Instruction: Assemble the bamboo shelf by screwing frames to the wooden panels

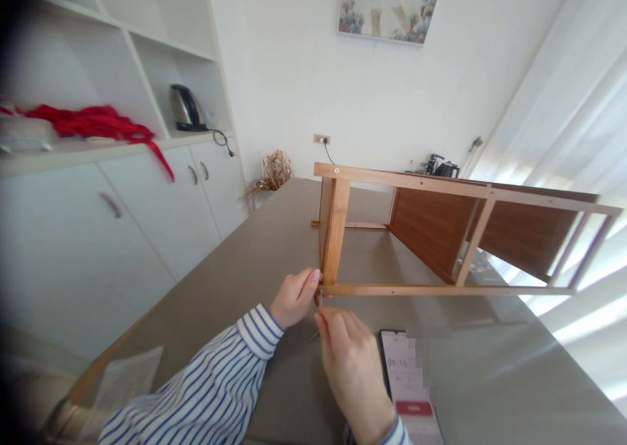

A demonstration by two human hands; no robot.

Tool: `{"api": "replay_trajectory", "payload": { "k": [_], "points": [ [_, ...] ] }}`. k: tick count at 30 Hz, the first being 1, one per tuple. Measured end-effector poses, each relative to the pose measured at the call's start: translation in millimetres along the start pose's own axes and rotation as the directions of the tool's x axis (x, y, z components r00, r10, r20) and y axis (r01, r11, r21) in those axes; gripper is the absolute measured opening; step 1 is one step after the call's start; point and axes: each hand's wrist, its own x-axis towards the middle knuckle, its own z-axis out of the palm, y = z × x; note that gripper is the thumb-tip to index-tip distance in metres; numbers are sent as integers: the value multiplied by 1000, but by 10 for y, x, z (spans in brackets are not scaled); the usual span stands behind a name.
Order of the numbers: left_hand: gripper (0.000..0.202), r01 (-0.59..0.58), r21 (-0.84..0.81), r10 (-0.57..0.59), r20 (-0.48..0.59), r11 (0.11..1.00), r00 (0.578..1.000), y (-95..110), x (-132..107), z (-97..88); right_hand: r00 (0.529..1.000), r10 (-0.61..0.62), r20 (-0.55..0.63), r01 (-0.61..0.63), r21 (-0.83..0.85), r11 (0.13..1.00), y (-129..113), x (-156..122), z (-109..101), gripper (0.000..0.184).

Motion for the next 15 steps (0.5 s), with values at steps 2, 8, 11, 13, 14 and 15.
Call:
{"api": "replay_trajectory", "payload": {
  "k": [2,8,11,13,14,15],
  "points": [
    [36,0,-2,0,-2,1000,1000,0,-2,3,999,-39,2,39,-80,996,-13,7,-14,12],
    [37,-2,-11,2,-12,1000,1000,26,-5,-3,990,-135,42,141,-334,932,-24,29,-29,13],
    [37,-7,-13,7,-16,1000,1000,32,-3,-5,993,-112,41,119,-363,924,-42,24,19,21],
    [37,-8,-13,8,-18,1000,1000,32,-1,-4,999,-39,19,43,-312,949,-84,16,62,24],
    [37,-7,-13,7,-18,1000,1000,31,0,-2,1000,20,6,-18,-265,964,-114,13,82,24],
    [37,-5,-15,5,-18,1000,1000,31,0,-1,995,95,-2,-94,-203,975,-150,11,100,24]
  ]
}}
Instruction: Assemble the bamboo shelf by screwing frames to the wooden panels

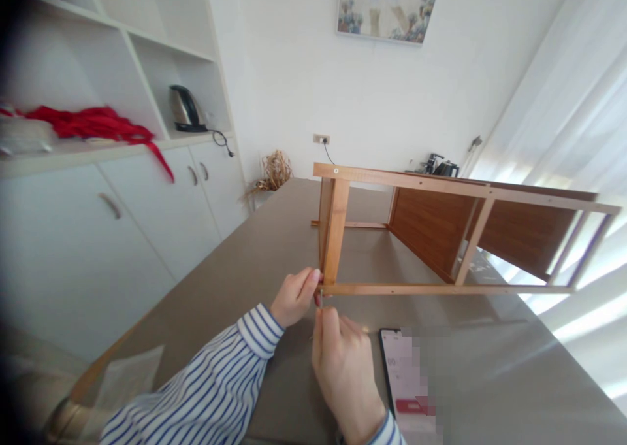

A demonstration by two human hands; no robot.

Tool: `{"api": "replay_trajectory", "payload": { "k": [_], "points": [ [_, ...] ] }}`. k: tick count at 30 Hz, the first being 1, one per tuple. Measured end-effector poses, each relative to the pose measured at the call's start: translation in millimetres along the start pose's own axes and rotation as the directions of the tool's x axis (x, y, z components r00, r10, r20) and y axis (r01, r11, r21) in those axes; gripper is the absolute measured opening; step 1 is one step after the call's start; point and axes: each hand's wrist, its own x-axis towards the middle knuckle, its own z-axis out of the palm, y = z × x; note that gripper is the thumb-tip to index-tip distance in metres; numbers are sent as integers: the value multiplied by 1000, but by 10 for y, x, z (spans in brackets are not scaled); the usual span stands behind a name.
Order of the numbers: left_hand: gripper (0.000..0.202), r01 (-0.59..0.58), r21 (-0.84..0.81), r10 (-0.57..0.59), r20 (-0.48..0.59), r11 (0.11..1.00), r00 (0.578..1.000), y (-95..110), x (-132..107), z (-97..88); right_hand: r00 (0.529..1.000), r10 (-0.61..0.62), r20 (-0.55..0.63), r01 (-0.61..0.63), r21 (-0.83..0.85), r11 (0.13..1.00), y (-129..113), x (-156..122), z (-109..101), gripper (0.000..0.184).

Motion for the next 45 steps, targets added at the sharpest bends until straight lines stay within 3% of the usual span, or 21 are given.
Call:
{"api": "replay_trajectory", "payload": {
  "k": [2,4,7,10,13,16,19,22,25,28,31,34,36,39,42,45],
  "points": [
    [37,5,-8,-5,0,1000,1000,2,-1,4,984,170,55,-177,160,971,-77,-9,12,24],
    [37,13,-17,-13,0,1000,1000,4,-3,7,940,310,146,-341,320,884,-133,-11,13,24],
    [37,23,-29,-23,7,999,1000,4,-6,7,889,382,252,-457,447,769,-144,-1,-1,27],
    [36,33,-26,-32,10,999,999,3,-7,4,909,343,235,-411,380,829,-95,18,-31,30],
    [36,33,-20,-33,10,999,999,7,-4,1,959,271,80,-282,266,922,-53,39,-56,24],
    [35,23,-16,-23,4,1000,1000,14,-1,1,980,199,-19,-188,253,949,-54,59,-58,18],
    [35,11,2,-11,-2,1000,1000,18,2,1,985,174,4,-168,290,942,-73,73,-46,16],
    [36,-2,33,2,-2,999,1000,21,5,-1,969,241,61,-246,372,895,-83,76,-33,17],
    [36,-9,58,10,-17,998,1000,28,6,-3,922,356,154,-382,514,768,-90,77,-11,18],
    [37,-9,53,11,-26,999,1000,33,3,-3,845,456,281,-509,685,521,-110,85,16,25],
    [37,2,47,-1,-20,999,1000,30,-1,-2,789,486,376,-548,789,279,-126,97,33,32],
    [37,24,30,-23,-6,999,1000,16,-4,0,776,468,423,-559,806,197,-119,98,25,35],
    [37,33,17,-33,8,999,999,6,-5,2,789,447,423,-554,803,219,-96,87,9,34],
    [38,36,17,-36,11,999,999,-3,-4,5,842,374,388,-512,795,327,-34,58,-14,33],
    [38,37,14,-37,5,999,999,1,-4,6,901,264,345,-434,743,510,54,33,-35,33],
    [38,37,-5,-37,10,999,999,7,-6,7,952,136,276,-281,597,752,130,39,-74,29]
  ]
}}
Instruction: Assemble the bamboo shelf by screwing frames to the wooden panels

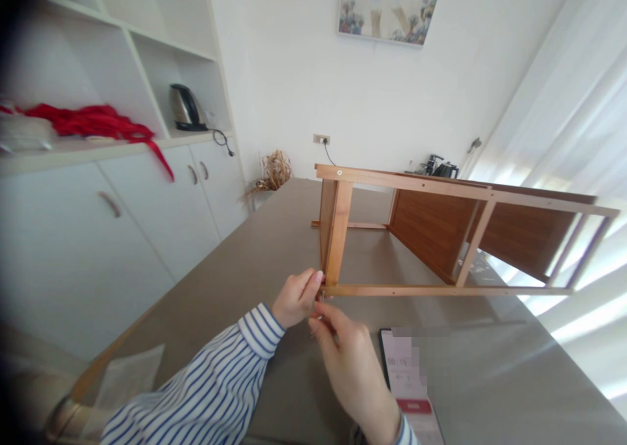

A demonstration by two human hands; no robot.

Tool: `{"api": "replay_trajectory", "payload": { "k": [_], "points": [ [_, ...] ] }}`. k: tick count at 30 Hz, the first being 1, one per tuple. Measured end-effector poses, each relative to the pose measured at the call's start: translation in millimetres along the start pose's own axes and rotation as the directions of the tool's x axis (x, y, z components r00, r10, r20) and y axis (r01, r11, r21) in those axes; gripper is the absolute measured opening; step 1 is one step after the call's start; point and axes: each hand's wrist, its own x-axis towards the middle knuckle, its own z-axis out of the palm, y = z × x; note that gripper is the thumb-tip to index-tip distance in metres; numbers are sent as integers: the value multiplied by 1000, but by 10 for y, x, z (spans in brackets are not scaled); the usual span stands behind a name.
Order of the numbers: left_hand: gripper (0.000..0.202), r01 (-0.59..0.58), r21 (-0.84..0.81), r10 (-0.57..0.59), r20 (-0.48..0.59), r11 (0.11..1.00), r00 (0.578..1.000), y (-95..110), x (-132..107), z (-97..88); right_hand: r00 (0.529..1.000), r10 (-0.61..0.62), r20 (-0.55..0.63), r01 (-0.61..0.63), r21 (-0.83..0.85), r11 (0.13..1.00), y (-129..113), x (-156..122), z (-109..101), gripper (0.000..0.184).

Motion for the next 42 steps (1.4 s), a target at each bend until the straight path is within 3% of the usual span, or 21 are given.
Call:
{"api": "replay_trajectory", "payload": {
  "k": [3,6,9,12,22,30,37,42],
  "points": [
    [37,-3,-17,3,11,1000,1000,-7,-2,1,983,-184,21,182,-300,937,-23,24,-76,24],
    [36,-7,-13,8,19,1000,1000,-21,-2,2,932,-355,75,337,-540,771,-68,53,-138,23],
    [36,-14,-2,14,14,1000,1000,-22,0,1,868,-475,146,434,-688,582,-82,70,-169,21],
    [36,-17,-14,17,17,1000,1000,-10,1,-1,841,-514,168,448,-748,489,-56,67,-155,20],
    [37,-7,-6,7,24,1000,1000,-28,2,6,857,-513,45,301,-852,428,-82,33,11,16],
    [36,-6,-21,6,23,1000,1000,-11,8,3,884,-454,115,278,-909,312,-217,14,-6,22],
    [38,-5,1,5,32,1000,999,-31,7,5,920,-377,103,221,-933,283,-275,-38,-5,12],
    [37,-9,0,9,37,1000,999,-27,5,14,923,-369,104,213,-939,268,-225,-7,10,21]
  ]
}}
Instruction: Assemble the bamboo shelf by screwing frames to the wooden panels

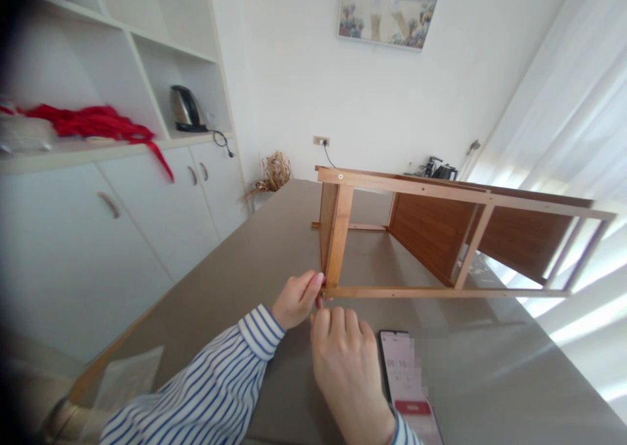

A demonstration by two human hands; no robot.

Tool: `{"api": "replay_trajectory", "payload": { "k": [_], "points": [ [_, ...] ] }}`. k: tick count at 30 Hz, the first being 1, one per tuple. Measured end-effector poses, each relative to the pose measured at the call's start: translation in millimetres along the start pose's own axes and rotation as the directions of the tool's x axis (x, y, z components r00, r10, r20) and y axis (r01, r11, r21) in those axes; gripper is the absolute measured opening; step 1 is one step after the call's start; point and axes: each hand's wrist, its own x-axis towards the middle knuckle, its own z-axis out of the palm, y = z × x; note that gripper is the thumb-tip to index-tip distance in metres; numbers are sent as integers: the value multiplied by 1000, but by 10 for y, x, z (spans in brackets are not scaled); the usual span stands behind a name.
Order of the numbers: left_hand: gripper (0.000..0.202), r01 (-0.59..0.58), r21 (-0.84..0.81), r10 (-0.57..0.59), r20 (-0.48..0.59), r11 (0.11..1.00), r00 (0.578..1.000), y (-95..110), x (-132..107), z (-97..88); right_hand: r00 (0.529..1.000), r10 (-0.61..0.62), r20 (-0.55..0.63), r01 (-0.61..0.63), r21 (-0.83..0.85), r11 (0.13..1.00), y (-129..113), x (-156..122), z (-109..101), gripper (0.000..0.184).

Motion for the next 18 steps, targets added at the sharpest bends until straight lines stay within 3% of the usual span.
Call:
{"api": "replay_trajectory", "payload": {
  "k": [6,14,18],
  "points": [
    [36,-9,8,9,6,1000,1000,-5,-4,3,1000,-19,-19,19,8,1000,5,12,75,23],
    [38,-10,12,10,-4,1000,1000,-3,-1,-1,986,166,-23,-159,186,970,-64,-23,138,23],
    [37,-6,12,6,-5,1000,1000,-4,-1,0,983,179,-34,-169,194,966,-76,-6,122,24]
  ]
}}
